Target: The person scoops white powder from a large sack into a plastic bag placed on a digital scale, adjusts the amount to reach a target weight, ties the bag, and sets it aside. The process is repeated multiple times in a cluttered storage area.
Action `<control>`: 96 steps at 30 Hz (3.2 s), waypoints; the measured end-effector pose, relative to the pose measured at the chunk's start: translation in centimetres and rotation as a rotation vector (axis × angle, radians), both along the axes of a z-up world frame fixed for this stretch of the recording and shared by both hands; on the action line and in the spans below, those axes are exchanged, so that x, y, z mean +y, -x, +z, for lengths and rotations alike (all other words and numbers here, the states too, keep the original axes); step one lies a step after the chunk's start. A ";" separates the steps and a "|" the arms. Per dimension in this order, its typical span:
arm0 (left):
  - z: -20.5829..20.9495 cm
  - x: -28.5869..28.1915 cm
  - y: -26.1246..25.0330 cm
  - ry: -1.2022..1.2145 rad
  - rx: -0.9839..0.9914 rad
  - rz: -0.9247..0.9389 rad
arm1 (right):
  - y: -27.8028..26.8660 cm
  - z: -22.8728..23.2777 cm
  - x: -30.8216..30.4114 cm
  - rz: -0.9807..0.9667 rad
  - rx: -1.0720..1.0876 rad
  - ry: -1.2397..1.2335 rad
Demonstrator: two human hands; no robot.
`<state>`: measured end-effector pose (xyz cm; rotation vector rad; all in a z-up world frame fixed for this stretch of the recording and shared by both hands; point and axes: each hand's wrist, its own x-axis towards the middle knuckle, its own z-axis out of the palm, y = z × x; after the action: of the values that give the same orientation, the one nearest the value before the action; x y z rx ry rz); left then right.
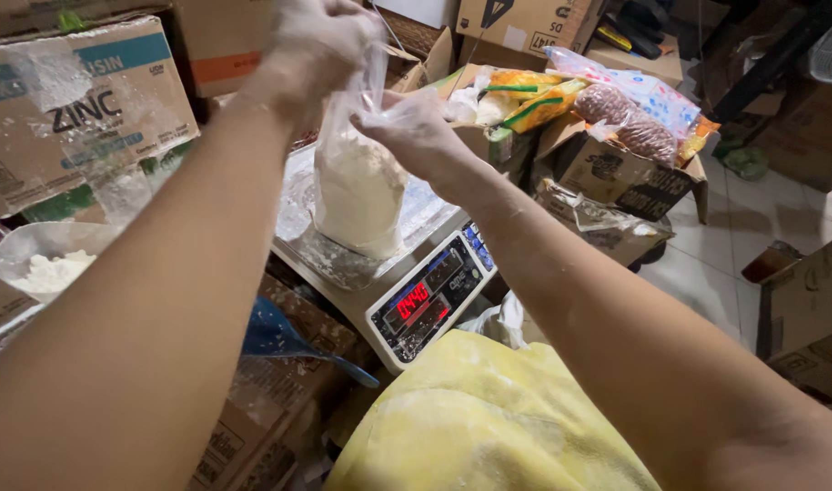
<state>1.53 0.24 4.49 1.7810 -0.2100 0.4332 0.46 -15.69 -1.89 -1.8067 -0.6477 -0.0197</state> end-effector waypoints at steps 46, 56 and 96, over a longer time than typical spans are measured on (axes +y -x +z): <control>-4.5 -3.1 1.7 -0.036 -0.380 -0.376 | -0.9 -4.2 -1.7 0.018 -0.153 0.254; -5.2 1.1 6.3 -0.155 0.090 -0.267 | -1.1 0.3 -1.3 -0.143 -0.053 0.487; -0.9 -3.8 10.0 -0.912 0.198 -0.657 | 11.6 4.2 -9.8 -0.183 -0.833 0.964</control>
<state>-8.52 -3.59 3.55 2.4524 -0.9289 -0.3865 -11.16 -25.47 2.30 -2.8037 -1.1967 -0.7229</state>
